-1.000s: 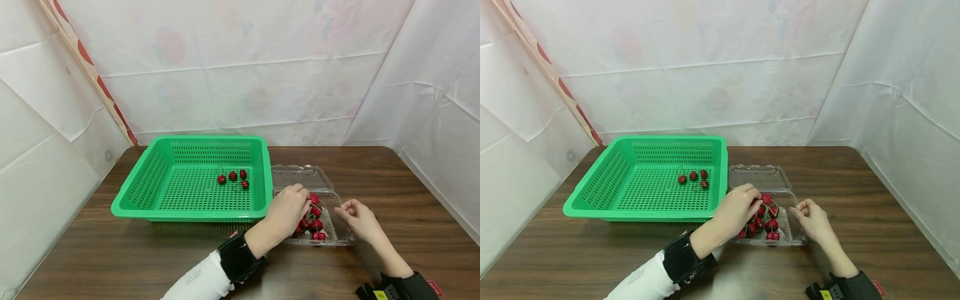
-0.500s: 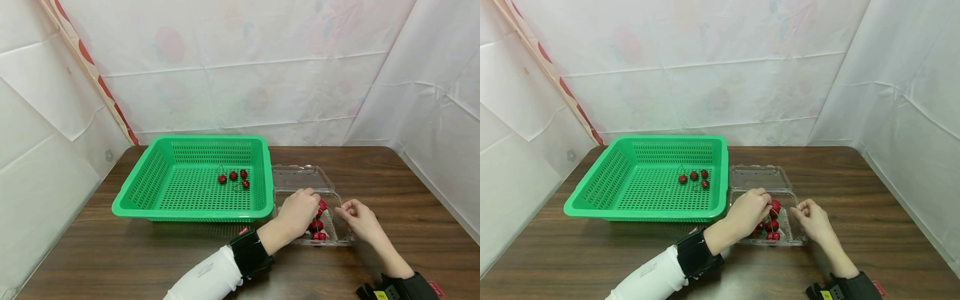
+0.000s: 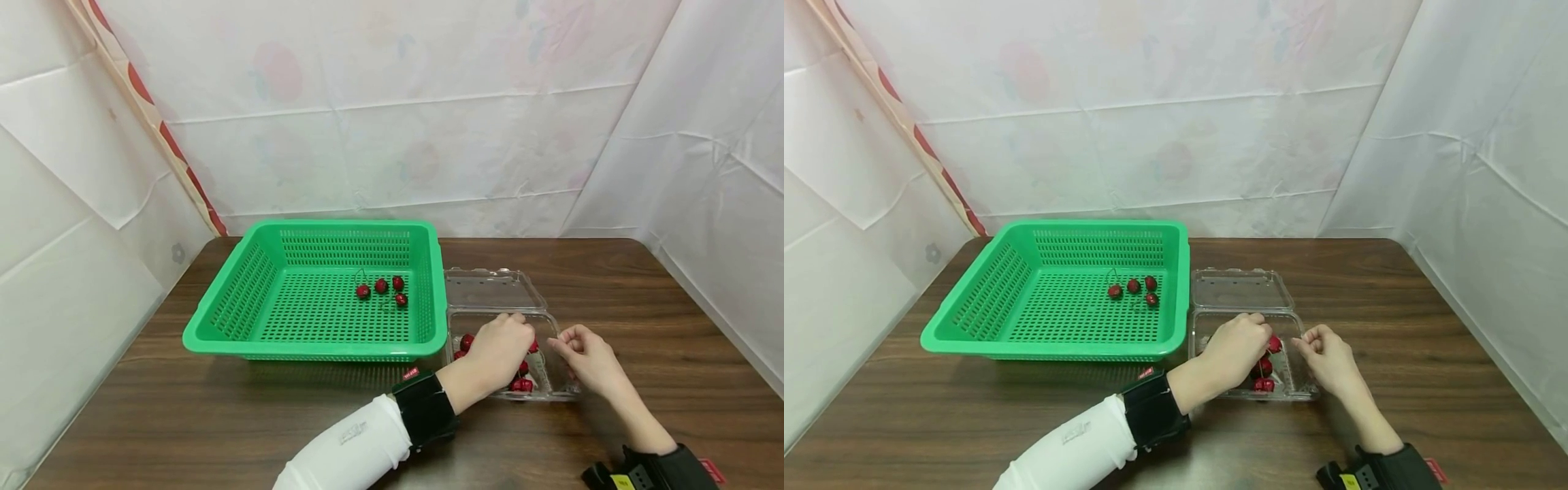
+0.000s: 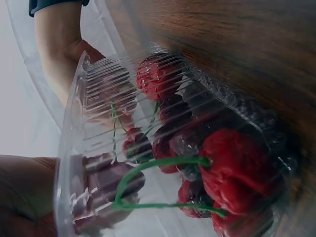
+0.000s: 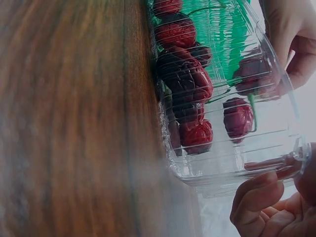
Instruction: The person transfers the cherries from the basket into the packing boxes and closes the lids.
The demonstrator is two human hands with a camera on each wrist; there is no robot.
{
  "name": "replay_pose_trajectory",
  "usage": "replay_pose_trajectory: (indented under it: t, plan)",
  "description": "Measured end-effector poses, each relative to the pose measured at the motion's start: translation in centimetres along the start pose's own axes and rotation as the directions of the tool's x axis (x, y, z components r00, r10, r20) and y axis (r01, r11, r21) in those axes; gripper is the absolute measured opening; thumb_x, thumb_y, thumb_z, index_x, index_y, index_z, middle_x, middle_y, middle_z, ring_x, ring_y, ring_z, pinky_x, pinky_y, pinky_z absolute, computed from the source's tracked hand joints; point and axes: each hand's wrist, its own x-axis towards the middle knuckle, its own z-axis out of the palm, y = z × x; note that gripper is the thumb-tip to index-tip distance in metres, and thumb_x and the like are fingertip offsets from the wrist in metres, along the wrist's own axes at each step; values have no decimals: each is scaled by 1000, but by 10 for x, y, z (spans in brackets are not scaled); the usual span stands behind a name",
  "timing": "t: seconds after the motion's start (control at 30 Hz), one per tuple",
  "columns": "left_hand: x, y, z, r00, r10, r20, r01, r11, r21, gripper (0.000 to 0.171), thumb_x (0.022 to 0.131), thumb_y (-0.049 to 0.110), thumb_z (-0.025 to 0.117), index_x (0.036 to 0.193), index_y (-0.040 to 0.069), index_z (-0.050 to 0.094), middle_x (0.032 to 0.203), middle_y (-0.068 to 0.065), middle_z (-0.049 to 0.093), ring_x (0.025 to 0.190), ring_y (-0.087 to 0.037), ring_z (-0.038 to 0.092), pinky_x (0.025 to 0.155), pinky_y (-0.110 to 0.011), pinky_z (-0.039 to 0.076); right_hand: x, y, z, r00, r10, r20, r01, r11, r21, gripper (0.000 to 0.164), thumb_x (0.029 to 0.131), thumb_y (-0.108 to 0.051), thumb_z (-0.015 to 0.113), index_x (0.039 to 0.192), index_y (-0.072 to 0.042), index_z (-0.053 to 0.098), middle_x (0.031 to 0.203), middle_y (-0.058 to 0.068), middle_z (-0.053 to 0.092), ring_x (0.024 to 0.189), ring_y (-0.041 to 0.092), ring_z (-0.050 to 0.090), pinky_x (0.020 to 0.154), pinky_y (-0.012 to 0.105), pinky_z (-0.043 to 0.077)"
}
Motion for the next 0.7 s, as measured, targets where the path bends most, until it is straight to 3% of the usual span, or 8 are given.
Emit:
replay_pose_trajectory:
  t: [0.4,0.7]
  plan:
    - [6,7,7,997,-10,72,7,999,37,15,86,14,59,80,25,68,89,6,58,78,-11,53,62,-21,48,0,0,0,1000,-7,3,7,1000,-6,26,90,-24,52,86,2,45,52,1,45,40,13,44,39,28,38]
    - [9,12,10,996,48,73,-55,995,88,16,87,18,57,90,28,69,88,6,58,78,-10,50,59,-20,48,0,0,0,1000,0,0,0,1000,-14,27,90,-24,52,87,2,45,51,0,44,39,13,44,39,27,39]
